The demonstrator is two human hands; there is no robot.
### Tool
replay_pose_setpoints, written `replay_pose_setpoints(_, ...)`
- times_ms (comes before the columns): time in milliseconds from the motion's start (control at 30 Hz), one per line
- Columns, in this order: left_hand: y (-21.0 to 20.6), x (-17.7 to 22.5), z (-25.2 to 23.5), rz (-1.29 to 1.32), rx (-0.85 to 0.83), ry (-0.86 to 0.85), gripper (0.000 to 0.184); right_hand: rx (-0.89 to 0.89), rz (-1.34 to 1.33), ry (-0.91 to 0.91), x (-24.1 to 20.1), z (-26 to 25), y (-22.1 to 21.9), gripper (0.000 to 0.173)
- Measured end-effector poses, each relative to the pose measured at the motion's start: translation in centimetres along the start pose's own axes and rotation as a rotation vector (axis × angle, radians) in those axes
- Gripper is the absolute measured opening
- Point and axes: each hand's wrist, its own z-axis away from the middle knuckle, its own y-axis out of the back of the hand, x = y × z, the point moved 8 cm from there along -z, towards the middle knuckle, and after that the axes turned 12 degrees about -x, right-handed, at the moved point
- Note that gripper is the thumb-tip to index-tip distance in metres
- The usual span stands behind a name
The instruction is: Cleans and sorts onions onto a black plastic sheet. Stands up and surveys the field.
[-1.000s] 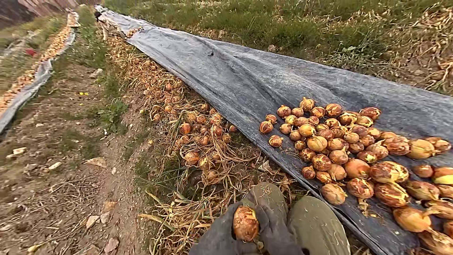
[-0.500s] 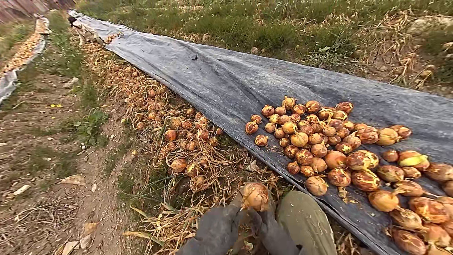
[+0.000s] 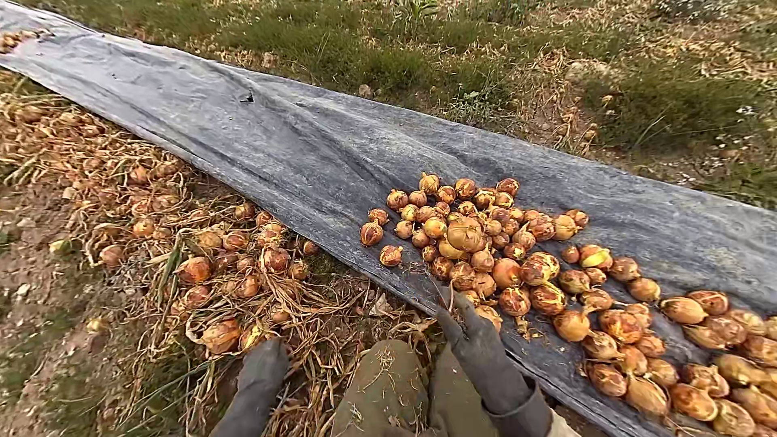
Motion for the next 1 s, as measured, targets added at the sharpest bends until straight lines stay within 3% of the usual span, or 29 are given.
replay_pose_setpoints(100, -2.4, -2.6, -2.9, -0.101, -0.086, 0.213, 0.053, -0.185, -0.232, -0.151, 2.0, 1.8, -3.6, 0.056)
replay_pose_setpoints(200, -3.1, -3.4, -0.9, 0.007, -0.212, 0.265, 0.072, -0.291, -0.476, -0.330, 3.8, 5.4, -7.7, 0.052)
replay_pose_setpoints(300, -3.5, -3.4, -0.2, 0.203, -0.085, 0.168, 0.078, -0.448, -0.419, -0.360, 4.1, 8.4, -10.1, 0.054)
replay_pose_setpoints(433, -3.1, -3.3, 3.7, 0.314, 0.103, -0.038, 0.085, -0.614, -0.154, -0.171, 1.6, 9.6, -12.3, 0.055)
replay_pose_setpoints(567, -0.1, 1.8, 13.5, 0.512, 0.240, -0.398, 0.085, -0.602, -0.110, 0.029, -2.5, 7.6, -13.5, 0.059)
replay_pose_setpoints(700, 0.4, 8.0, 20.8, 0.451, 0.163, -0.766, 0.069, -0.586, -0.518, 0.131, -6.6, 7.6, -14.2, 0.056)
replay_pose_setpoints(800, 0.0, 9.5, 23.5, 0.258, 0.134, -0.679, 0.065, -0.527, -0.786, 0.105, -7.0, 8.4, -14.6, 0.048)
replay_pose_setpoints(933, -1.6, 8.8, 24.4, 0.188, -0.114, -0.387, 0.053, -0.299, -0.375, 0.344, -7.3, 8.9, -11.9, 0.047)
replay_pose_setpoints(1000, -1.6, 8.4, 24.3, 0.321, -0.118, -0.381, 0.038, -0.190, -0.411, 0.414, -7.3, 8.9, -10.5, 0.047)
